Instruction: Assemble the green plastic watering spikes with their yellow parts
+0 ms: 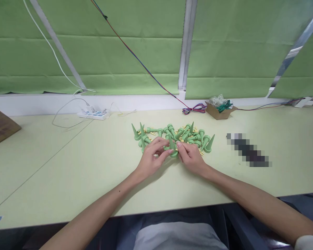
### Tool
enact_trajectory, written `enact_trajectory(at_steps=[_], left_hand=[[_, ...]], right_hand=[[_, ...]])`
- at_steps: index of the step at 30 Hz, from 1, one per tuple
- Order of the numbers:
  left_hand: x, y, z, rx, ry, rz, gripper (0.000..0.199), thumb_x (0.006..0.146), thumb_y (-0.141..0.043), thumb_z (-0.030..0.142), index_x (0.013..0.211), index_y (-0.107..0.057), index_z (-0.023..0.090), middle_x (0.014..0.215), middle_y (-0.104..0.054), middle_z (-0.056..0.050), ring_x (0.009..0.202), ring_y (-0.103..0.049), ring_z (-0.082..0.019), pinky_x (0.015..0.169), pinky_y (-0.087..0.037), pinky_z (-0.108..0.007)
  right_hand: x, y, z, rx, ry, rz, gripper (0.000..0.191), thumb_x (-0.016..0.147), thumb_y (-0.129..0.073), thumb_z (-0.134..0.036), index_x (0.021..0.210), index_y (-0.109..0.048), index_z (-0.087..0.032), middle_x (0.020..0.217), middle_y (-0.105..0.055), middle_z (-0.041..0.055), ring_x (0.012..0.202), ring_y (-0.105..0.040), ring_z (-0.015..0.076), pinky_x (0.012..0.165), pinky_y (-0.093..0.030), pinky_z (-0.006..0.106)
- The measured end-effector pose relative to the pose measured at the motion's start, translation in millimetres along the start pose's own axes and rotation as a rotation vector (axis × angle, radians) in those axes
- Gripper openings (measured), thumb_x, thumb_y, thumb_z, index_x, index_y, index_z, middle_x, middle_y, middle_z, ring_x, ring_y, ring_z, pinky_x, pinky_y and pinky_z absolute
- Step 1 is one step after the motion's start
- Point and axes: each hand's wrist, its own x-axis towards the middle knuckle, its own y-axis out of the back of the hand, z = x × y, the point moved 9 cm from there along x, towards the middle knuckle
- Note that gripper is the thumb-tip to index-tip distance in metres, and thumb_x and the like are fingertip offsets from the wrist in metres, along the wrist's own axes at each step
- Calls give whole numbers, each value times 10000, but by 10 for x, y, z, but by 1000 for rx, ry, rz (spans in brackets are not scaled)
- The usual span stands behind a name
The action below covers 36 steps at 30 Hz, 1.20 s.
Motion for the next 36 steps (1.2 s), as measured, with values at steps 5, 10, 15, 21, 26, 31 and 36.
enact_trajectory(at_steps=[5, 10, 15, 21, 26, 31, 36], left_hand=[[-20, 10, 5, 5, 59, 51, 261, 911, -581, 391, 1107, -587, 219, 1046, -567, -57, 648, -517, -93, 566, -444, -231], [-5, 57, -57, -54, 187, 71, 325, 939, -507, 471, 796, -547, 183, 630, -511, 23, 505, -440, -83, 502, -366, -217], [4, -86, -165, -64, 264, -110, 592, 948, -409, 573, 557, -550, 151, 460, -453, 12, 436, -420, -91, 475, -332, -243], [-23, -172, -267, -165, 337, -199, 610, 923, -412, 630, 682, -658, 126, 532, -537, -9, 421, -452, -95, 466, -365, -248], [-18, -156, -188, -211, 319, -230, 507, 910, -485, 596, 718, -619, 147, 526, -512, 14, 453, -493, -99, 501, -393, -235], [-29, -171, -183, -282, 355, -250, 448, 875, -557, 582, 713, -559, 164, 549, -530, 16, 478, -523, -108, 513, -425, -236], [-21, -147, -172, -245, 323, -232, 356, 873, -601, 510, 781, -558, 168, 551, -525, 30, 492, -513, -104, 528, -408, -231]], right_hand=[[11, 39, 36, 24, -67, 30, 467, 1024, -354, -463, 630, -404, -217, 522, -450, -24, 484, -418, 125, 516, -337, 283], [16, 73, 65, 77, -80, 53, 437, 1027, -356, -458, 659, -396, -225, 559, -474, -21, 513, -452, 129, 534, -361, 274], [8, 1, 42, 62, -38, -32, 390, 1028, -372, -414, 688, -391, -224, 580, -477, -28, 528, -436, 128, 555, -354, 270], [4, -30, 32, 71, -24, -72, 376, 1030, -366, -405, 706, -410, -220, 600, -487, -27, 544, -443, 125, 564, -361, 263], [8, -23, 14, 74, -18, -73, 345, 1030, -369, -402, 742, -434, -222, 603, -494, -28, 534, -441, 129, 561, -357, 271], [2, -28, 9, 87, -20, -86, 309, 1028, -373, -411, 784, -433, -231, 607, -499, -30, 533, -451, 138, 568, -367, 281], [-6, -47, 34, 113, -36, -102, 307, 1029, -365, -429, 798, -425, -235, 582, -486, -36, 519, -446, 141, 550, -364, 282]])
